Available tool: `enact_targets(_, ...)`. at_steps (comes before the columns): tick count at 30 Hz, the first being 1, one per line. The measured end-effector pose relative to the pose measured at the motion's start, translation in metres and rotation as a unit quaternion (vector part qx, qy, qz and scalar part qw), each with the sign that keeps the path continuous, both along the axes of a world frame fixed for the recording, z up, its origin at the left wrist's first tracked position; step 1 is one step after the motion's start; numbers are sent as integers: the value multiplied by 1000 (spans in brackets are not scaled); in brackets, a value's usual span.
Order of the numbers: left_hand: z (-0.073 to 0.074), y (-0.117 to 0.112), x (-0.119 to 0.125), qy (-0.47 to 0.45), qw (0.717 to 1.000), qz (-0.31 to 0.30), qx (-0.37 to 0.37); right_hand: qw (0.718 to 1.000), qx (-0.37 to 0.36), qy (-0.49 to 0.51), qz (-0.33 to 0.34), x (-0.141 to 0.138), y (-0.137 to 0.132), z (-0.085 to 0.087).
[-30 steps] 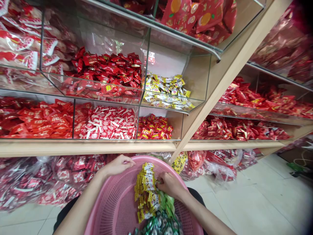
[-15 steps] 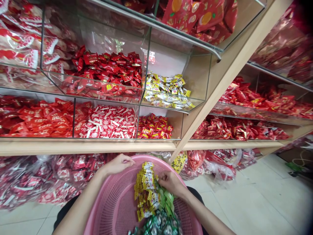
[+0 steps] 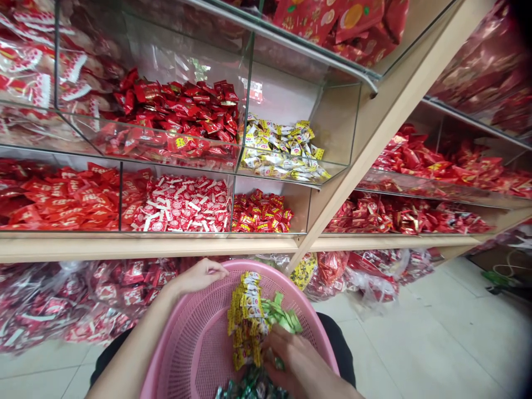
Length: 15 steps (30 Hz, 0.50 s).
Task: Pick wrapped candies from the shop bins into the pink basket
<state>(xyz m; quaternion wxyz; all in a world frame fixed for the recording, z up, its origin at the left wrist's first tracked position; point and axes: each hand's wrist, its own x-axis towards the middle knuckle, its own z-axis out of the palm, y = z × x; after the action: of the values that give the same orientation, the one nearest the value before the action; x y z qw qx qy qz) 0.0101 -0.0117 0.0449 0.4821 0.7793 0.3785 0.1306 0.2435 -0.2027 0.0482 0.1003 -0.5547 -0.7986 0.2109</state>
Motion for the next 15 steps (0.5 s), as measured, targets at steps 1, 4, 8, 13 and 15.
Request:
enact_targets(1,0,0,0,1,1000,0,1,999,1,-25,20,-3,-2,-3)
enact_targets(4,1,0,0,-1,1000,-2,3,992,26,-103,61,-10,-3,-14)
enact_targets(8,-2,0,-1,-9,1000,-5,4,981,57,-170,79,-17,-1,-23)
enact_targets(13,-4,1,-2,-9,1000,-8,14,991,33,-116,51,-10,2,-12)
enact_targets(15,-2,0,-1,-11,1000,-9,12,997,28,-71,13,0,12,-3)
